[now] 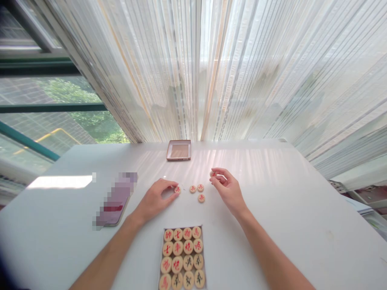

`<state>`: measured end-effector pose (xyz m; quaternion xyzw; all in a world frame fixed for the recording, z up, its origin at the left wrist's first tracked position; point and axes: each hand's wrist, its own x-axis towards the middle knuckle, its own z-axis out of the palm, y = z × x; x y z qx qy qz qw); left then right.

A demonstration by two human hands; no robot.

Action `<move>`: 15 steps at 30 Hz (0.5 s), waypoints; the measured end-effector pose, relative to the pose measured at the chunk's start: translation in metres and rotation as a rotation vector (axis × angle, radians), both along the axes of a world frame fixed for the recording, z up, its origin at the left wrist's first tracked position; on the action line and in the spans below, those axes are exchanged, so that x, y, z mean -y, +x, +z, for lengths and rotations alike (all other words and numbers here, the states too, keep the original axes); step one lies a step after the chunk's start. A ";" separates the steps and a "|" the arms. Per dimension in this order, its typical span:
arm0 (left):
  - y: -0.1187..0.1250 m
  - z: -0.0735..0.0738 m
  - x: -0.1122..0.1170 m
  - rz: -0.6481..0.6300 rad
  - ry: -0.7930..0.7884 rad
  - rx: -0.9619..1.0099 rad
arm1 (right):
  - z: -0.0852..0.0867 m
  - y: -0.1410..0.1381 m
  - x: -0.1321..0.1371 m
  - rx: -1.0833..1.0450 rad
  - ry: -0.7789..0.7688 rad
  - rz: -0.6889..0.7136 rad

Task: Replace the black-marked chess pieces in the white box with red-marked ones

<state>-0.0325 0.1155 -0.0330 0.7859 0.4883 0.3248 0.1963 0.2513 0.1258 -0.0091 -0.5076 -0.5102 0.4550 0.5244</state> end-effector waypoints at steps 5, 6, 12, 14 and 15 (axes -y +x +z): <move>0.014 0.004 0.004 -0.031 0.002 -0.012 | -0.006 -0.008 0.006 0.018 -0.037 0.071; 0.015 0.004 0.005 -0.041 0.006 -0.015 | -0.007 -0.010 0.007 0.022 -0.033 0.090; 0.017 0.004 0.006 -0.046 0.032 -0.008 | -0.009 -0.013 0.011 0.101 0.023 0.162; 0.017 0.004 0.005 -0.047 0.034 -0.009 | -0.008 -0.014 0.013 0.131 0.044 0.169; 0.017 0.004 0.005 -0.046 0.035 -0.010 | -0.007 -0.014 0.014 0.140 0.049 0.173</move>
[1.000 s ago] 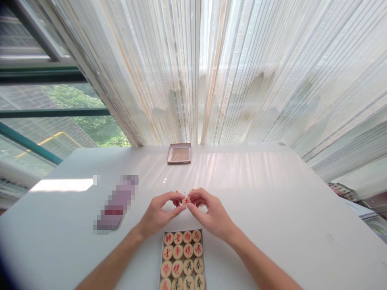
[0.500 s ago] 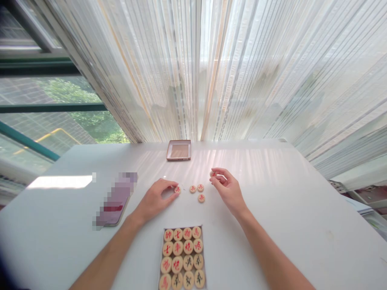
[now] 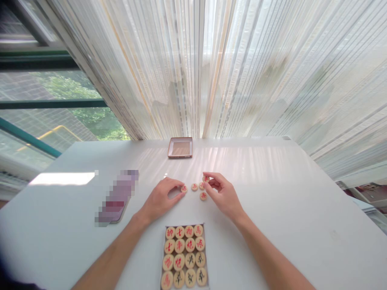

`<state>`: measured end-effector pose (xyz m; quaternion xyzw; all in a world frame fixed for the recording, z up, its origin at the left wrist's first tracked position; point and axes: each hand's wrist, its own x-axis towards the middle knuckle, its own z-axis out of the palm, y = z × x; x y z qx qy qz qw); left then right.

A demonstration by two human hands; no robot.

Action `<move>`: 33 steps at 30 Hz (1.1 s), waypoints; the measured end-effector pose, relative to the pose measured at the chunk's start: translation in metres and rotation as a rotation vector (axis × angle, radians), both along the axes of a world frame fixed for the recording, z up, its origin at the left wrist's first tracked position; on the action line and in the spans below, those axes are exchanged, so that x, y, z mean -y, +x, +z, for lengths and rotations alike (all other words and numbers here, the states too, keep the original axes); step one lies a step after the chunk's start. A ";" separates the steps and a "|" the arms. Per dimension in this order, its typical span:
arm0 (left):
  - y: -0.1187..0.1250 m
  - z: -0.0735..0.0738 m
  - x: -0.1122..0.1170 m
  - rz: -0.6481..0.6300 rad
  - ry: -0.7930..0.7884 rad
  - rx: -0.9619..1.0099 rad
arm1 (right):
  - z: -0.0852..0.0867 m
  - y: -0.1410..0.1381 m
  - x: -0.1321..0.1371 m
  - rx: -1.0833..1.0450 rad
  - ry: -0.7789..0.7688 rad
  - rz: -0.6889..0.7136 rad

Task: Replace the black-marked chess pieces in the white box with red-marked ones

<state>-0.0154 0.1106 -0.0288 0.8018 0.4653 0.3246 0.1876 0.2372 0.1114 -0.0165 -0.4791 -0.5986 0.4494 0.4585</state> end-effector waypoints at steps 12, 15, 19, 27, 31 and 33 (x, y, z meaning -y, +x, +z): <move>0.002 0.002 -0.001 0.012 0.002 0.001 | 0.003 0.011 -0.004 0.133 -0.002 -0.014; 0.001 0.001 -0.001 -0.003 0.006 0.000 | 0.004 0.016 -0.007 0.138 -0.028 -0.033; 0.001 0.001 -0.001 -0.002 0.016 0.001 | 0.005 0.015 -0.006 0.106 -0.038 0.000; 0.000 0.000 0.001 -0.004 0.019 0.022 | 0.011 0.001 0.005 0.054 0.024 0.115; 0.003 0.004 0.003 -0.040 -0.029 0.015 | 0.010 0.001 0.005 0.058 0.032 0.095; 0.006 0.005 0.005 -0.098 -0.036 0.007 | 0.008 0.002 0.003 0.063 0.032 0.067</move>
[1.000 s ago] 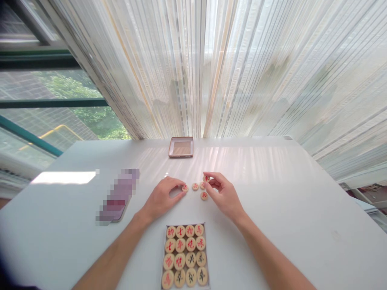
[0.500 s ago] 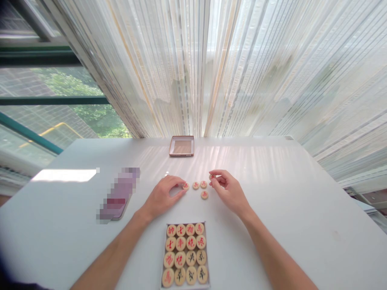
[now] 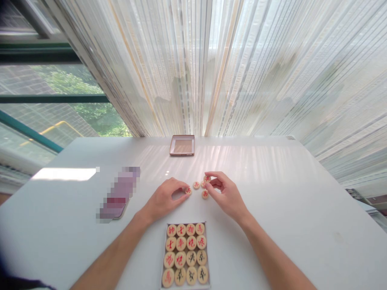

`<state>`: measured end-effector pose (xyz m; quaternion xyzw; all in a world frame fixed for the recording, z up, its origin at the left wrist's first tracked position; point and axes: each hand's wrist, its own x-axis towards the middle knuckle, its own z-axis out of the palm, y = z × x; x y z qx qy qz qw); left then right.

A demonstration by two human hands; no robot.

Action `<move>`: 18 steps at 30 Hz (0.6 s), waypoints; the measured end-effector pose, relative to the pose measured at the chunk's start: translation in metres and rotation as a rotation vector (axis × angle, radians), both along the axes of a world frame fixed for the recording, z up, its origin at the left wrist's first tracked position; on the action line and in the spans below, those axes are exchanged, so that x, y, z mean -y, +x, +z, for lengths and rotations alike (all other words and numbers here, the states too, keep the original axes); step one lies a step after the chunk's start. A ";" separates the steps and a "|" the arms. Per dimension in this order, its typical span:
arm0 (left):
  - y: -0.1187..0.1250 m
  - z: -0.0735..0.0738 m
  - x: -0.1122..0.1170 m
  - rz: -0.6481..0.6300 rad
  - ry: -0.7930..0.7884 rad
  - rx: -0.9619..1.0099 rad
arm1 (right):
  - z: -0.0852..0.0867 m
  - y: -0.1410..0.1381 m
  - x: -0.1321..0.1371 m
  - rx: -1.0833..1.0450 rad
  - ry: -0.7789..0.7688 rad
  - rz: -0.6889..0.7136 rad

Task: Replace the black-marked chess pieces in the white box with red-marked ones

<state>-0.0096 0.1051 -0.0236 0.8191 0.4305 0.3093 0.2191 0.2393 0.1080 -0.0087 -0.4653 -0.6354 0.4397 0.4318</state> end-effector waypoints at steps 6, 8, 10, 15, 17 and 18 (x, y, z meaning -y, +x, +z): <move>0.008 -0.005 0.001 -0.133 0.086 -0.010 | 0.000 -0.001 -0.001 0.038 0.010 -0.052; 0.009 -0.009 -0.001 -0.123 0.114 -0.007 | 0.002 -0.003 0.001 0.053 0.022 -0.051; 0.011 -0.012 -0.002 -0.106 0.137 -0.004 | 0.003 -0.004 0.002 0.069 0.035 -0.050; 0.013 -0.011 -0.005 -0.099 0.146 -0.012 | 0.003 -0.004 0.002 0.092 0.046 -0.061; 0.013 -0.009 -0.004 -0.103 0.132 -0.016 | 0.001 -0.004 0.001 0.076 0.049 -0.056; 0.012 -0.007 -0.004 -0.097 0.124 -0.013 | 0.000 -0.004 0.000 0.066 0.052 -0.050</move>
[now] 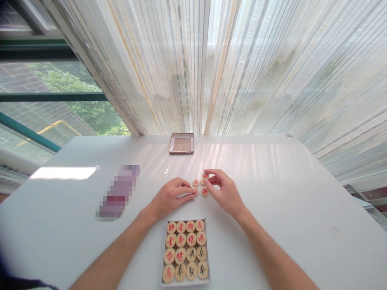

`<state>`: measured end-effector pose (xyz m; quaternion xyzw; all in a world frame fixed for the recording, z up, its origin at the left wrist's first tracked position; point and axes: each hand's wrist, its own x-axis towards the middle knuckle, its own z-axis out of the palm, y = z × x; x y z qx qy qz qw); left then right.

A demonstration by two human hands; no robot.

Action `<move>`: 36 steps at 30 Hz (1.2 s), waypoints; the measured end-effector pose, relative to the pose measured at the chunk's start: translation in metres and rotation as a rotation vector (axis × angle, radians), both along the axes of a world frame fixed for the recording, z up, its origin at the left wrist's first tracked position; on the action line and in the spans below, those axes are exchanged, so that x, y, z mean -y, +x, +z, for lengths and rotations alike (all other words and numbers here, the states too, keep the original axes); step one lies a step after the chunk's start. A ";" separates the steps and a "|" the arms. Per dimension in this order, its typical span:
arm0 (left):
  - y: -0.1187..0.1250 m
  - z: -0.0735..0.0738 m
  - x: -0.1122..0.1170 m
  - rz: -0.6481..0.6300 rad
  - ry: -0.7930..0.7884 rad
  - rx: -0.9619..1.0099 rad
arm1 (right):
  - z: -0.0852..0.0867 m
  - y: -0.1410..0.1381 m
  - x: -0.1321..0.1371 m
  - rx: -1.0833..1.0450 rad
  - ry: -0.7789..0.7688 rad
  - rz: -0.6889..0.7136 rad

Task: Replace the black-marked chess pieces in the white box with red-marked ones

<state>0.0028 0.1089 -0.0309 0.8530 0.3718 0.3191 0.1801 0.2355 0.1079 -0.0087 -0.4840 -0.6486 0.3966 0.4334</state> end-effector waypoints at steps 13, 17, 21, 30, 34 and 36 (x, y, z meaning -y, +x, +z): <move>0.013 0.010 0.013 0.091 -0.558 0.513 | 0.002 -0.018 0.017 0.022 0.105 0.214; 0.013 0.009 0.012 0.106 -0.639 0.590 | -0.001 -0.019 0.018 0.055 0.154 0.227; 0.005 0.009 0.003 0.203 -0.663 0.655 | -0.004 -0.005 0.007 0.229 0.254 0.083; -0.001 0.005 -0.003 0.239 -0.696 0.749 | -0.019 0.010 -0.009 0.428 0.242 0.080; -0.001 0.006 -0.001 0.185 -0.716 0.757 | -0.018 0.008 -0.007 0.442 0.267 0.112; -0.001 0.005 -0.001 0.170 -0.710 0.752 | -0.017 0.007 -0.006 0.474 0.288 0.151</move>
